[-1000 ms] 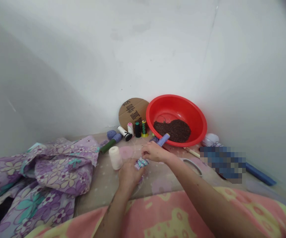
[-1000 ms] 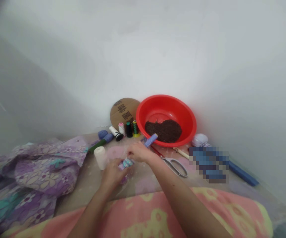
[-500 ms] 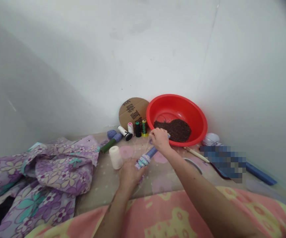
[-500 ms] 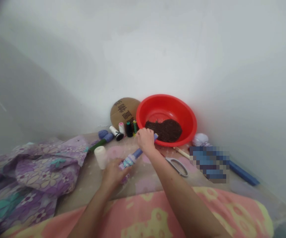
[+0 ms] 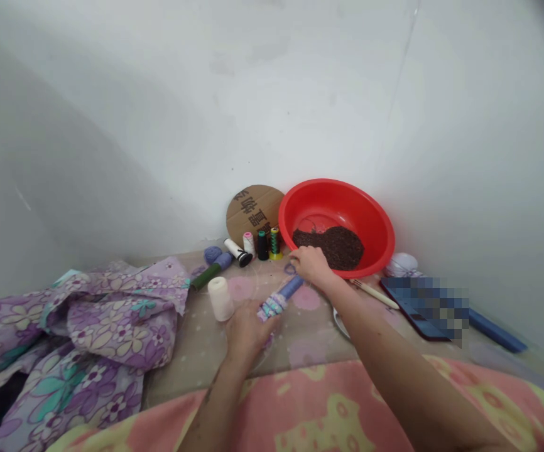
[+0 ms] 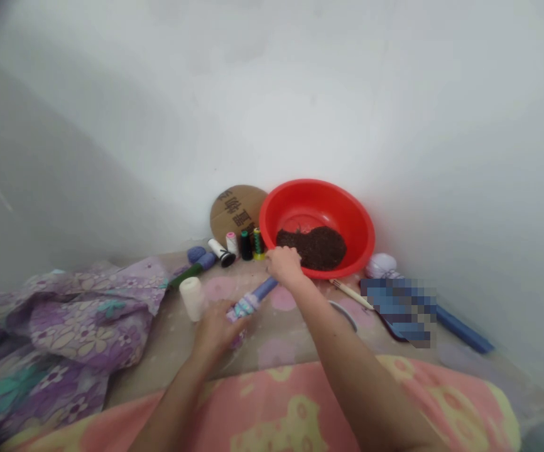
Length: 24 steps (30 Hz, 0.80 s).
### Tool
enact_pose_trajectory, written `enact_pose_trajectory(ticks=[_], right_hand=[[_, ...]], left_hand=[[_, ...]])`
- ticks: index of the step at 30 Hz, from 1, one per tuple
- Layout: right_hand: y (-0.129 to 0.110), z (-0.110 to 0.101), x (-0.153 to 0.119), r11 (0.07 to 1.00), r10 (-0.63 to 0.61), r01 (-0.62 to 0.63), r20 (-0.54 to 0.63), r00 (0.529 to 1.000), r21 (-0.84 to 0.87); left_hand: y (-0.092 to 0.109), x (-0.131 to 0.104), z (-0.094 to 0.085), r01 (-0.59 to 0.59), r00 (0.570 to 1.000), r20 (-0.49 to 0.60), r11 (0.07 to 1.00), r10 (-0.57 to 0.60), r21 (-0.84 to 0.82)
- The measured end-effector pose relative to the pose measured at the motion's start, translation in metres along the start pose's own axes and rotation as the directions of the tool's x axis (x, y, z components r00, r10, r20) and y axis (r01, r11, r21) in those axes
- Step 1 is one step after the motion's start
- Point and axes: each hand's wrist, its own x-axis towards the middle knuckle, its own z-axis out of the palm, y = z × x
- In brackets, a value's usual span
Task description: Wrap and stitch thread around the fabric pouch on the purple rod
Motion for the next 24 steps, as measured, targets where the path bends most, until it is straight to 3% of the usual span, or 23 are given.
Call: enact_pose_trajectory(ticks=[2, 4, 6, 8, 12, 15, 17, 24], right_hand=[[-0.005, 0.004, -0.006, 0.975, -0.162, 0.149, 0.069, 0.984, 0.168], [-0.012, 0.006, -0.011, 0.9, -0.334, 0.27, 0.143, 0.932, 0.343], [-0.019, 0.009, -0.015, 0.847, -0.44, 0.337, 0.189, 0.878, 0.411], [-0.025, 0.011, -0.017, 0.829, -0.495, 0.382, 0.215, 0.842, 0.409], [-0.028, 0.018, -0.016, 0.834, -0.511, 0.402, 0.254, 0.821, 0.377], [-0.027, 0.02, -0.014, 0.84, -0.507, 0.421, 0.22, 0.833, 0.341], [-0.026, 0.019, -0.013, 0.849, -0.481, 0.418, 0.144, 0.865, 0.323], [-0.024, 0.02, -0.008, 0.912, -0.313, 0.322, -0.073, 0.947, 0.256]], left_hand=[[0.0, 0.0, 0.0, -0.001, 1.0, 0.004, 1.0, 0.001, -0.003], [0.001, 0.0, 0.0, 0.003, 1.0, 0.01, 1.0, -0.003, -0.003], [0.002, 0.0, -0.001, 0.01, 1.0, 0.016, 1.0, -0.01, 0.007], [0.002, 0.0, -0.001, 0.012, 1.0, 0.018, 1.0, -0.012, 0.015], [0.002, -0.001, -0.002, 0.01, 1.0, 0.016, 1.0, -0.01, 0.026], [0.004, -0.001, -0.004, 0.024, 0.999, 0.035, 0.999, -0.025, 0.038], [0.005, -0.001, -0.005, 0.031, 0.998, 0.05, 0.999, -0.033, 0.039], [0.003, 0.0, -0.002, 0.02, 0.999, 0.029, 1.0, -0.02, 0.025]])
